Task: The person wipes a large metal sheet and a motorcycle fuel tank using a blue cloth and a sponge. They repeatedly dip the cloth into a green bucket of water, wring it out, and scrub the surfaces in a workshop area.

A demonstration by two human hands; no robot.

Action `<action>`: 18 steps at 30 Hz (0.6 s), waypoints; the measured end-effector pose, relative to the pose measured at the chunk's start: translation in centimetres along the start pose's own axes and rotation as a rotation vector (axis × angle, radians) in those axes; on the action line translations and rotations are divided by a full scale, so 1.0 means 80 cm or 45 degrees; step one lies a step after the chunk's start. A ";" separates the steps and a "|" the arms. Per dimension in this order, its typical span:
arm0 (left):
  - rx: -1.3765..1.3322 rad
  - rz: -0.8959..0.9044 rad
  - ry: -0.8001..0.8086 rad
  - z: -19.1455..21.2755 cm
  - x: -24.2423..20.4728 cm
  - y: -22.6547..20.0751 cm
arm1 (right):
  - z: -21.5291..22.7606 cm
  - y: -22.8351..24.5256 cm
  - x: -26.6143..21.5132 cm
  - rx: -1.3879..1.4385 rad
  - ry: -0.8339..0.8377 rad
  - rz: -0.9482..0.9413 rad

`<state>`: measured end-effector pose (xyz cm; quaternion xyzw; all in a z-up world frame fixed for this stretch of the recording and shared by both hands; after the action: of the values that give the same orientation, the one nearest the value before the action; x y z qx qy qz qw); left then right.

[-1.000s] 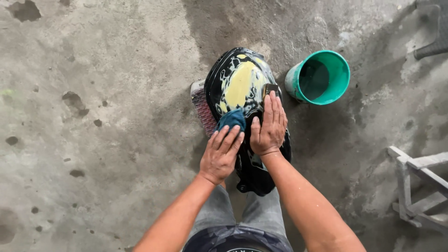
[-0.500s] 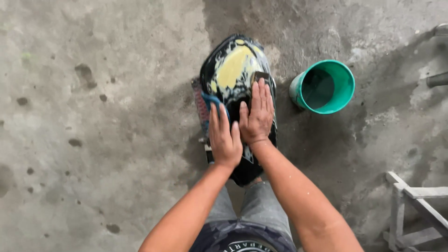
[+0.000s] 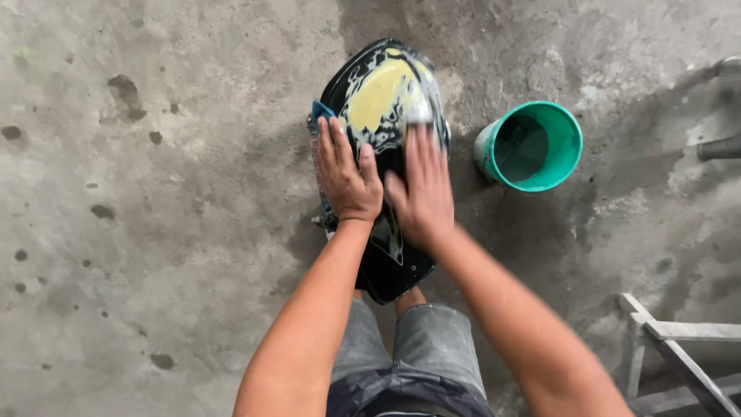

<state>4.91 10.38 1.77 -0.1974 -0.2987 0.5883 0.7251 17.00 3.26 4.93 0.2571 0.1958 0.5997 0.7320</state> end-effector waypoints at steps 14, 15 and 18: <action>-0.033 -0.020 0.102 -0.002 0.033 -0.003 | -0.001 -0.013 -0.017 -0.031 0.128 -0.013; -0.006 -0.003 0.081 -0.003 0.040 -0.005 | -0.003 -0.015 0.001 -0.036 0.125 -0.027; 0.006 -0.070 0.068 -0.001 0.033 0.006 | 0.002 -0.021 0.089 0.012 0.110 -0.051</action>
<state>4.95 13.07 1.92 -0.2031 -0.2829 0.5634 0.7492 19.85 9.96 4.16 0.2304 0.2352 0.5945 0.7336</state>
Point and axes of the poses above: each hand's wrist, its own x-axis towards the middle knuckle, its own z-axis out of the back of the hand, y = z × x, the point moved 2 cm from there along x, towards the middle knuckle, and after that the axes turned 3 degrees about y, right-handed, at the moved point
